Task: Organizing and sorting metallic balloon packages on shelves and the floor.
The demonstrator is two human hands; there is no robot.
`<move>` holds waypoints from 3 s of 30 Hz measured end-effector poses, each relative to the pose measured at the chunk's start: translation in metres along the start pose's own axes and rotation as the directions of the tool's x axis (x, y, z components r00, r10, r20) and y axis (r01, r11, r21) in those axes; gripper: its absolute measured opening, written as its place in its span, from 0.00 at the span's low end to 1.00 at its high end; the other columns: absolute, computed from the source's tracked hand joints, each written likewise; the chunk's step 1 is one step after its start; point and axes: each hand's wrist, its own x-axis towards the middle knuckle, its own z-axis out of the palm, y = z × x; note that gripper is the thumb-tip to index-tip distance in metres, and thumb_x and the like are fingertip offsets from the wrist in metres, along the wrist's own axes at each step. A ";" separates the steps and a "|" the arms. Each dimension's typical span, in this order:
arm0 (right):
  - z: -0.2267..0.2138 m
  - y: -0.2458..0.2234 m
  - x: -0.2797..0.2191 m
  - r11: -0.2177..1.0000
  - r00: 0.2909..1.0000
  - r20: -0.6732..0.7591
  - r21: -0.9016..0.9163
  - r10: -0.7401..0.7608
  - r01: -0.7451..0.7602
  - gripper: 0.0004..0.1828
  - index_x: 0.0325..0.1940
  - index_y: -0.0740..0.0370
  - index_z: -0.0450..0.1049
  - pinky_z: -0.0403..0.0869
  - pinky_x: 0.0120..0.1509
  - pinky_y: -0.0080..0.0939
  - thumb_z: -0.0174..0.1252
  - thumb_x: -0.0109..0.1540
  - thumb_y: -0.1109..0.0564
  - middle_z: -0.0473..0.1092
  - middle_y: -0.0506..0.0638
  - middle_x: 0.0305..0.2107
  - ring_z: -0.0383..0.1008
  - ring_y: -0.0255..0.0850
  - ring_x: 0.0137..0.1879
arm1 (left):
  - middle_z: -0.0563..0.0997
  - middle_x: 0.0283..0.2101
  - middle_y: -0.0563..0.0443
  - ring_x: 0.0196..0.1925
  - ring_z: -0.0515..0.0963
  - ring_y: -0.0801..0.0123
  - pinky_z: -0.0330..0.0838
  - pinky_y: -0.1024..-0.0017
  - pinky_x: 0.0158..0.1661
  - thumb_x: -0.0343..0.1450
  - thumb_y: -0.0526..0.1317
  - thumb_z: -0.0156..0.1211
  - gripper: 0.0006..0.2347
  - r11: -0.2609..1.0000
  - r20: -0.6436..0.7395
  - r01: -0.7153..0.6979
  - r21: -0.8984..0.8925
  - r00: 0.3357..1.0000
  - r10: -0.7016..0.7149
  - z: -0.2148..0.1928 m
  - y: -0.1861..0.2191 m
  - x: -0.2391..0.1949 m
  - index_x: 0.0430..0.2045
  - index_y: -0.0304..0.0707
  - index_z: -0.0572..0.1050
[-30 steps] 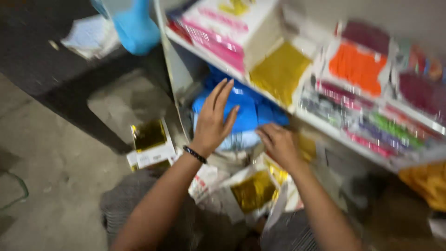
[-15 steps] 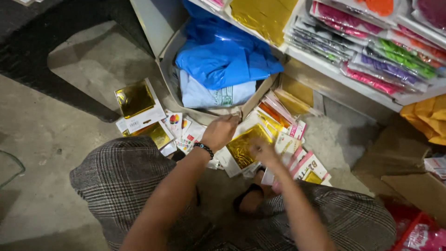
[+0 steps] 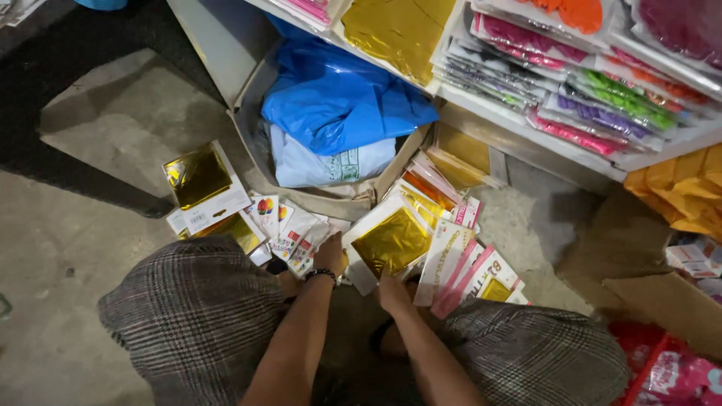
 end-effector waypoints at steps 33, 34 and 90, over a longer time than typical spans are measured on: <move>-0.243 -0.072 -0.070 0.994 0.982 -0.187 0.111 0.030 -0.009 0.19 0.49 0.66 0.76 0.77 0.50 0.51 0.59 0.60 0.50 0.79 0.65 0.36 0.82 0.55 0.42 | 0.70 0.67 0.34 0.71 0.68 0.46 0.65 0.57 0.66 0.74 0.64 0.54 0.33 0.852 0.241 -0.304 -0.427 0.870 0.431 -0.004 0.081 -0.020 0.66 0.37 0.64; -0.252 -0.078 -0.082 0.994 0.982 -0.187 0.109 0.028 -0.008 0.19 0.49 0.66 0.76 0.77 0.50 0.51 0.59 0.60 0.50 0.79 0.65 0.36 0.82 0.55 0.42 | 0.70 0.67 0.34 0.71 0.68 0.46 0.65 0.57 0.66 0.74 0.64 0.54 0.33 0.851 0.239 -0.304 -0.428 0.870 0.431 -0.016 0.092 -0.037 0.66 0.37 0.64; -0.399 -0.386 -0.017 0.105 0.467 -0.723 0.486 -0.509 0.868 0.14 0.58 0.65 0.71 0.76 0.48 0.33 0.56 0.68 0.61 0.74 0.46 0.37 0.75 0.31 0.42 | 0.78 0.39 0.53 0.35 0.76 0.79 0.73 0.78 0.33 0.77 0.38 0.55 0.18 0.096 -0.681 -0.693 -0.715 0.660 -0.317 -0.468 0.151 0.011 0.63 0.37 0.69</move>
